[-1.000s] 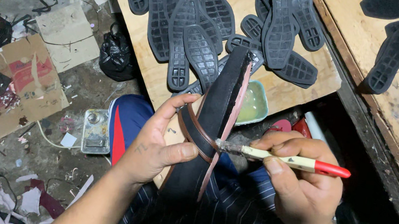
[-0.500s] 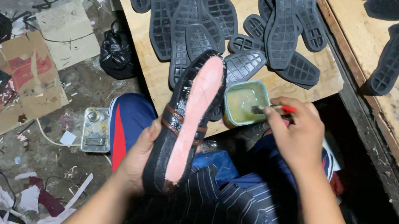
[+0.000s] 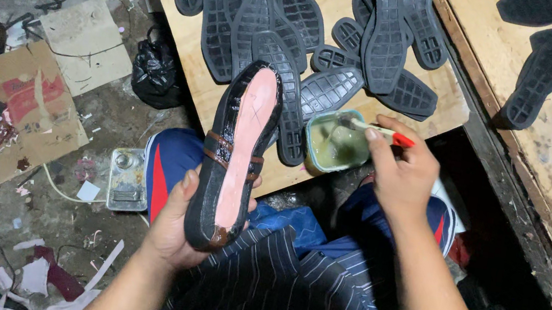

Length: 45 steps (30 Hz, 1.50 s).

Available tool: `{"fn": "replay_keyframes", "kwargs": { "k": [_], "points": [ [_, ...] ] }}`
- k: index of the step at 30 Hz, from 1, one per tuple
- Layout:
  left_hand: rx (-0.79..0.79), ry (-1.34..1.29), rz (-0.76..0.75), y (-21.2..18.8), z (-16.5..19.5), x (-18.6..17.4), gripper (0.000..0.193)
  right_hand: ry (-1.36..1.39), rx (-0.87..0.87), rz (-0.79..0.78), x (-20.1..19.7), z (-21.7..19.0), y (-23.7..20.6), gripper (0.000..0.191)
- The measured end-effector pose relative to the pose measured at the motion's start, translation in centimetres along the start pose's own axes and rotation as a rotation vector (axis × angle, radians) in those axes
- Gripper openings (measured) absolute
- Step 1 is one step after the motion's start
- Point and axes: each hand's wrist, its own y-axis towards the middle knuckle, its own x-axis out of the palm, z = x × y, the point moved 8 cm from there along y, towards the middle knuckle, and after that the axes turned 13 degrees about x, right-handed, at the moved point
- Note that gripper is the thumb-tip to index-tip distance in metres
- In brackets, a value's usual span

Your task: The person holds a shoe upper in one hand and uses a brush to apply glue from a small container onto the edge of the shoe upper, rotating the shoe to coat different sections of the edge. Rubber soles are laid out on the workbench nearby.

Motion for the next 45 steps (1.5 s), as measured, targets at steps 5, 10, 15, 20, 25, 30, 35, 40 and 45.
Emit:
{"fn": "replay_keyframes", "kwargs": {
  "k": [5, 10, 15, 20, 25, 30, 35, 40, 45],
  "points": [
    [-0.003, 0.001, 0.025, 0.8, 0.7, 1.5, 0.069, 0.007, 0.083, -0.092, -2.2, -0.1, -2.4, 0.022],
    [-0.025, 0.04, -0.021, 1.2, 0.8, 4.0, 0.068, 0.62, 0.549, -0.346, -1.9, 0.8, -3.6, 0.019],
    [-0.088, 0.073, -0.061, 0.7, 0.1, 6.7, 0.075, 0.893, 0.278, -0.376, -4.6, -5.4, -5.2, 0.022],
    [-0.112, 0.03, -0.116, 0.5, -0.3, 8.7, 0.079, 0.952, 0.222, -0.498, -3.3, -8.5, -6.2, 0.023],
    [-0.104, 0.078, -0.067, 0.5, -0.2, 8.5, 0.082, 0.704, -0.04, -0.359, -4.1, -10.4, -7.1, 0.017],
    [-0.052, 0.089, -0.072, 0.8, 0.3, 8.4, 0.083, 0.703, -0.098, -0.249, -4.4, -10.7, -7.2, 0.015],
    [-0.003, 0.12, -0.057, 0.8, 0.6, 8.2, 0.082, 0.802, -0.237, -0.158, -5.7, -12.1, -8.3, 0.022],
    [-0.008, 0.099, -0.041, 1.0, 0.7, 8.1, 0.084, 0.459, -0.249, -0.334, -3.8, -12.6, -9.4, 0.022],
    [-0.032, 0.09, -0.048, 0.5, 0.3, 8.2, 0.087, 0.608, -0.066, -0.259, -3.7, -10.3, -8.2, 0.019]
  ]
}}
